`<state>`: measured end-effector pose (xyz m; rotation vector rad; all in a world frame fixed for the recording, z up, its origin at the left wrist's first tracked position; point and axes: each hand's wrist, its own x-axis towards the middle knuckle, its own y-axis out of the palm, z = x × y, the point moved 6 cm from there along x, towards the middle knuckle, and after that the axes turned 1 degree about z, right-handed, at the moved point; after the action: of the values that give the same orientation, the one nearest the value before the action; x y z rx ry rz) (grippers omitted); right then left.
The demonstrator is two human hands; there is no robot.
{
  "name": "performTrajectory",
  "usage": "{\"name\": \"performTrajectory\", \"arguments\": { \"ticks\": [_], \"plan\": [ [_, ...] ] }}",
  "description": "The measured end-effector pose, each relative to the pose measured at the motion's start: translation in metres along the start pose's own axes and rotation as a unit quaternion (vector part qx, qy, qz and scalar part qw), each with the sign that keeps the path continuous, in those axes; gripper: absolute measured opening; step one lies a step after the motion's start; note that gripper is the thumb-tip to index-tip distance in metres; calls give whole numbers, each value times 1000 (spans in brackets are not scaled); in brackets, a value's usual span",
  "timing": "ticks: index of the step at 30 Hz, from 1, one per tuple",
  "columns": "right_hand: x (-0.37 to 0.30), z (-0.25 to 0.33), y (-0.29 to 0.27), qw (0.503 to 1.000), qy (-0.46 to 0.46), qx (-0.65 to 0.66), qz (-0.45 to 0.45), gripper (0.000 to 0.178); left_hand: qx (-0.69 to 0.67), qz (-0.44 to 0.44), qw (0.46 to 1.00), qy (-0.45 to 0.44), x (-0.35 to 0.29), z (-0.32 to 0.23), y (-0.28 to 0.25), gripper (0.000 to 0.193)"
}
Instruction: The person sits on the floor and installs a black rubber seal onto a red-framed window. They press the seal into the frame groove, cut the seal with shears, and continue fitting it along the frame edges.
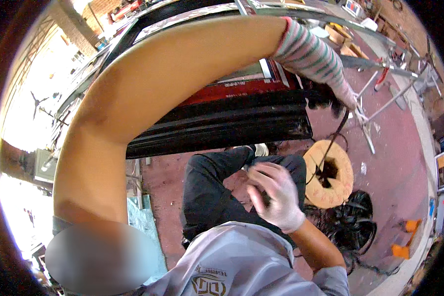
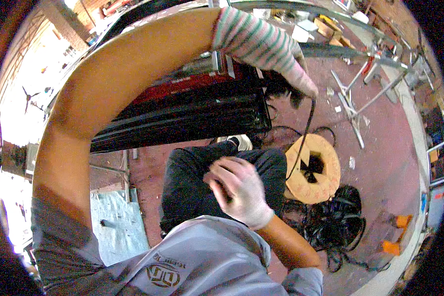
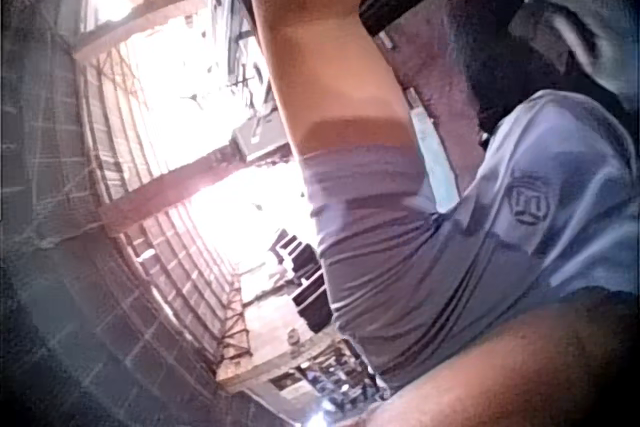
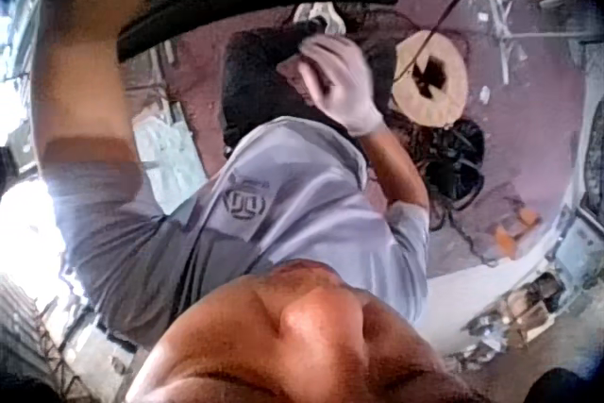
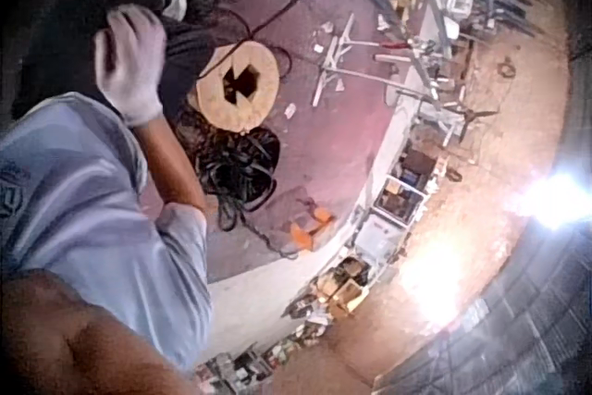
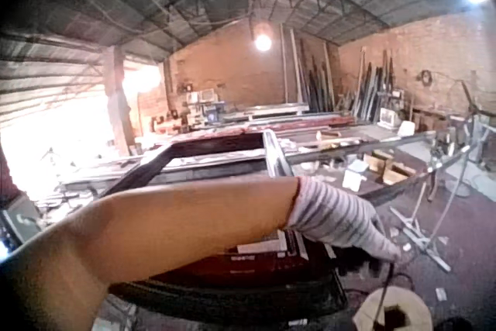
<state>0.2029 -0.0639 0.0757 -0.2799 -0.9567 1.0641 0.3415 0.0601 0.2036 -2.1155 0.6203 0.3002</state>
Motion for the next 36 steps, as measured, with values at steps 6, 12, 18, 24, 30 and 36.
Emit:
{"name": "performTrajectory", "arguments": {
  "ticks": [6, 12, 18, 24, 30, 36],
  "plan": [
    [8, -145, 149, 955, 267, 121, -42, 29, -70, -32, 996, -35, -3, -22, 3, 56],
    [74, -167, 220, 961, 275, 10, -7, 58, -52, 38, 997, 34, 3, -1, 5, 67],
    [52, -181, 234, 955, 269, -101, -79, 58, -41, 25, 998, 41, -7, -12, 4, 66],
    [-36, -117, 182, 923, 381, 17, 43, 46, -45, 19, 998, 27, -8, -5, 7, 66],
    [-154, -88, 110, 904, 404, 139, 23, 38, -78, 63, 995, 22, 5, -8, 10, 58],
    [-155, -62, 29, 612, 513, 572, -187, 23, -150, 62, 985, 66, 4, -12, 14, 46]
  ]
}}
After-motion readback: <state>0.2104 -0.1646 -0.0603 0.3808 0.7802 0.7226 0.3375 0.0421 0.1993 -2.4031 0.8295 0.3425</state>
